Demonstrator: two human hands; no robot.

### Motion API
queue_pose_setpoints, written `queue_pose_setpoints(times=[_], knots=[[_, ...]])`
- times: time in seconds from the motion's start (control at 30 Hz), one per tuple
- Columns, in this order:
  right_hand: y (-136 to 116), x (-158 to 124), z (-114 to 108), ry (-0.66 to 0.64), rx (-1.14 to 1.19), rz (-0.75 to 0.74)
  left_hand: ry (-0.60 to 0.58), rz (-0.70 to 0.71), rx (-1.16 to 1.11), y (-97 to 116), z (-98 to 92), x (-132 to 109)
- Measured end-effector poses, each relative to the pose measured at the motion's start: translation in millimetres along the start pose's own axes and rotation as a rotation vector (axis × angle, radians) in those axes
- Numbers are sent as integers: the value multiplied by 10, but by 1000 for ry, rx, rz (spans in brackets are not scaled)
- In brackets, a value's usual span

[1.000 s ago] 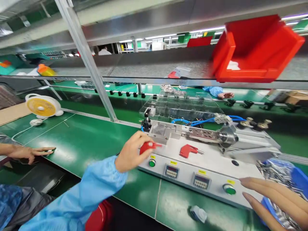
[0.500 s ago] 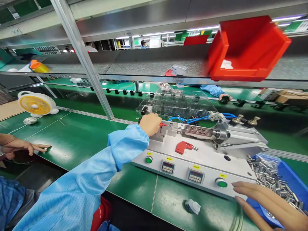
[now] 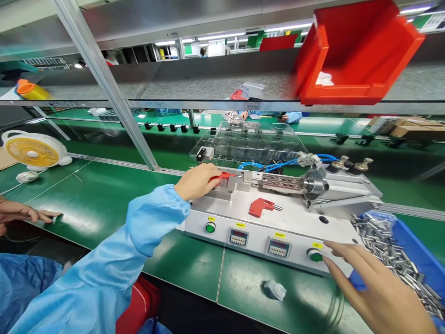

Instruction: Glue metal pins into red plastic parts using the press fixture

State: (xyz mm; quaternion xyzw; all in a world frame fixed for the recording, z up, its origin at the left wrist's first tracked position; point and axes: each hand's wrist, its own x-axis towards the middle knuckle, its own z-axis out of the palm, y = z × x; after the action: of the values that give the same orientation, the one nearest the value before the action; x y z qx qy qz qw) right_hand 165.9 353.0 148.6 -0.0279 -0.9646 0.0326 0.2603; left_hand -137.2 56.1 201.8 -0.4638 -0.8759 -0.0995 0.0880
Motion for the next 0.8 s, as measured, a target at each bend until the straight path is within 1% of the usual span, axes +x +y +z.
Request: queue_pose_setpoints(times=[0.03,0.07,0.13,0.17,0.23,0.3,0.37,0.47,0.53,0.6,0.7,0.8], knots=[[-27,14,-8,2,-47,5,44,51,-3,-13,23,-99],[-49,16,-11,-3,-81,8,111,98,5,-5,68,-220],[-70,-13,8,-36,-80,8,264,189,25,63,223,-504],[-72,-37,28,-70,-49,22,311,237,26,114,323,-646],[-67,-81,75,-141,32,79,312,325,39,212,520,-883],[-57,-96,107,-192,100,140,248,364,64,270,651,-1024],[-49,-79,112,-213,141,169,180,354,72,280,683,-1074],[-50,-31,106,-214,169,188,65,322,54,253,613,-1068],[-66,-12,116,-207,177,215,20,310,52,250,564,-1062],[-90,-12,142,-201,181,255,26,296,56,267,553,-1062],[-112,-45,178,-156,161,304,79,261,48,291,598,-1060],[-101,-90,187,-124,163,287,81,238,-23,283,653,-1048]])
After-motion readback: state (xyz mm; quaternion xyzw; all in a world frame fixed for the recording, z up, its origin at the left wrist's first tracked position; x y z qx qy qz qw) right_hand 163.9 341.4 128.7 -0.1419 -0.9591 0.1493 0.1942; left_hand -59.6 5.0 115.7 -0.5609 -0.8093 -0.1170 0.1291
